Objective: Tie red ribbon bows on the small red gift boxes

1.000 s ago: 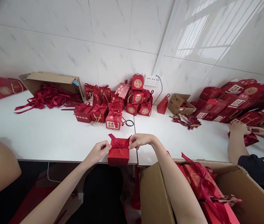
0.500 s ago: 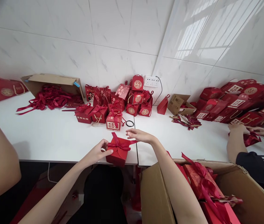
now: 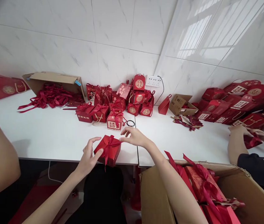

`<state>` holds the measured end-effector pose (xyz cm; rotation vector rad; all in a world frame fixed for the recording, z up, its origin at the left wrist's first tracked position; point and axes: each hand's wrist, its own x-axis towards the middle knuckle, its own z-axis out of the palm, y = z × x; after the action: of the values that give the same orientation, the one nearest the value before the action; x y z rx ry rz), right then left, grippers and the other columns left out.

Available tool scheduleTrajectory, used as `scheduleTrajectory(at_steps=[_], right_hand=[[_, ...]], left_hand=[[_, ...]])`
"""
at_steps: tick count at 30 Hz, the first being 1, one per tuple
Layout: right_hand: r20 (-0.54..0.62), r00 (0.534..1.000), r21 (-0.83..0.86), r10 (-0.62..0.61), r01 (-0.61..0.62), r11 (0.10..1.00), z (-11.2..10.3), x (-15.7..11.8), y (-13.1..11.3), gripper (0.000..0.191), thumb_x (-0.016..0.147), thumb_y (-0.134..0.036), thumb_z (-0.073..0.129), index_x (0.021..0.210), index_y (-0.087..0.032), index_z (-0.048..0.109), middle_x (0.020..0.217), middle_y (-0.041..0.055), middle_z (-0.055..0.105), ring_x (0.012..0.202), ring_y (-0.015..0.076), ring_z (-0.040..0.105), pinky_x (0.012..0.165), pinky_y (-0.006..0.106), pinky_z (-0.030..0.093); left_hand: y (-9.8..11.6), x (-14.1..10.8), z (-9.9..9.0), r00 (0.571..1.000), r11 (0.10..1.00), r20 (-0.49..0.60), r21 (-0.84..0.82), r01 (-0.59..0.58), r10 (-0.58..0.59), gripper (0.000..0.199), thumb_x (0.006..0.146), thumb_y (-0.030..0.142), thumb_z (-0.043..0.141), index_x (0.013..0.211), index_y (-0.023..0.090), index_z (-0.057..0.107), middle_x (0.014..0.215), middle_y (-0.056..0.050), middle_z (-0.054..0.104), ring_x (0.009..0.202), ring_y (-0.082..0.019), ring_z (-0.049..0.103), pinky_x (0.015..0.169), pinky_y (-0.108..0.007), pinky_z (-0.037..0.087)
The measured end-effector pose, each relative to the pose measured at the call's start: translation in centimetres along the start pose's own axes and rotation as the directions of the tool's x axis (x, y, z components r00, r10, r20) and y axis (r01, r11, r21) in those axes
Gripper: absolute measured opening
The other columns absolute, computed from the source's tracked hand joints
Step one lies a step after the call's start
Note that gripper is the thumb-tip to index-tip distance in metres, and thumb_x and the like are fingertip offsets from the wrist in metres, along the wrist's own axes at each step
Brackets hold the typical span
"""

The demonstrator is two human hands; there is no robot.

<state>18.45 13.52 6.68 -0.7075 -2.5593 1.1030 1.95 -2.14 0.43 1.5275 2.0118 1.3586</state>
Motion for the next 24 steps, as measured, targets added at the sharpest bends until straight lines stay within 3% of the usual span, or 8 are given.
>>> scheduleTrajectory(at_steps=[3,6,11,15,18,21,24], right_hand=[[0.126,0.954,-0.135,-0.272,0.288,0.948,1.4,-0.6,-2.5,0.034,0.065,-0.025,0.072,0.096,-0.019,0.060,0.109,0.0077,0.052,0.100,0.0196,0.052,0.087,0.034,0.043],[0.210,0.902,-0.217,-0.377,0.419,0.882,3.0,-1.0,-3.8,0.045,0.062,-0.018,0.073,0.105,-0.020,0.058,0.120,0.0086,0.048,0.110,0.0219,0.047,0.092,0.036,0.040],[0.245,0.893,-0.381,-0.377,0.447,0.809,4.2,-1.0,-3.6,0.011,0.078,-0.022,0.061,0.088,-0.017,0.063,0.099,0.0075,0.060,0.091,0.0183,0.056,0.083,0.033,0.043],[0.244,0.907,-0.502,-0.344,0.421,0.755,4.5,-0.9,-3.4,0.023,0.077,-0.028,0.064,0.094,-0.014,0.057,0.089,0.0081,0.060,0.080,0.0191,0.057,0.069,0.030,0.045],[0.242,0.901,-0.624,-0.361,0.429,0.653,5.4,-0.8,-3.5,0.036,0.072,-0.029,0.069,0.098,-0.011,0.054,0.091,0.0107,0.059,0.082,0.0227,0.056,0.069,0.034,0.045],[0.250,0.890,-0.693,-0.381,0.439,0.572,6.4,-0.6,-3.4,0.024,0.076,-0.025,0.064,0.093,-0.011,0.055,0.090,0.0112,0.057,0.084,0.0234,0.054,0.069,0.035,0.045],[0.234,0.881,-0.691,-0.411,0.448,0.567,6.9,-0.5,-3.2,0.012,0.081,-0.021,0.057,0.089,-0.012,0.055,0.094,0.0118,0.055,0.087,0.0219,0.053,0.069,0.033,0.044]], left_hand=[[-1.0,-1.2,0.4,0.995,0.995,-0.009,0.027,-0.101,0.101,0.040,0.077,0.031,0.051,0.113,0.021,0.037,0.122,-0.010,0.048,0.118,-0.026,0.044,0.098,-0.046,0.030],[-1.8,-1.2,0.4,0.988,0.985,0.038,0.077,-0.154,0.151,0.038,0.077,0.029,0.051,0.113,0.022,0.041,0.128,-0.010,0.045,0.123,-0.025,0.039,0.098,-0.045,0.030],[-2.2,0.5,-0.5,0.989,0.988,0.107,0.109,-0.113,0.102,0.025,0.081,0.028,0.044,0.104,0.024,0.053,0.131,-0.006,0.047,0.128,-0.025,0.034,0.101,-0.049,0.025],[-2.0,1.9,-1.1,0.986,0.998,0.155,0.033,-0.061,0.055,0.026,0.081,0.028,0.042,0.103,0.024,0.056,0.131,-0.005,0.047,0.126,-0.023,0.036,0.104,-0.048,0.026],[-1.9,2.5,-1.4,0.973,0.996,0.217,-0.048,-0.073,0.082,0.026,0.079,0.027,0.045,0.102,0.022,0.057,0.131,-0.007,0.046,0.125,-0.022,0.038,0.104,-0.043,0.029],[-2.0,2.7,-1.5,0.965,0.993,0.242,-0.088,-0.079,0.098,0.029,0.076,0.027,0.048,0.103,0.020,0.056,0.130,-0.008,0.046,0.124,-0.023,0.040,0.104,-0.043,0.030],[-2.1,2.6,-1.4,0.973,0.993,0.218,-0.103,-0.058,0.080,0.029,0.074,0.028,0.050,0.102,0.019,0.056,0.129,-0.009,0.048,0.122,-0.023,0.041,0.104,-0.043,0.031]])
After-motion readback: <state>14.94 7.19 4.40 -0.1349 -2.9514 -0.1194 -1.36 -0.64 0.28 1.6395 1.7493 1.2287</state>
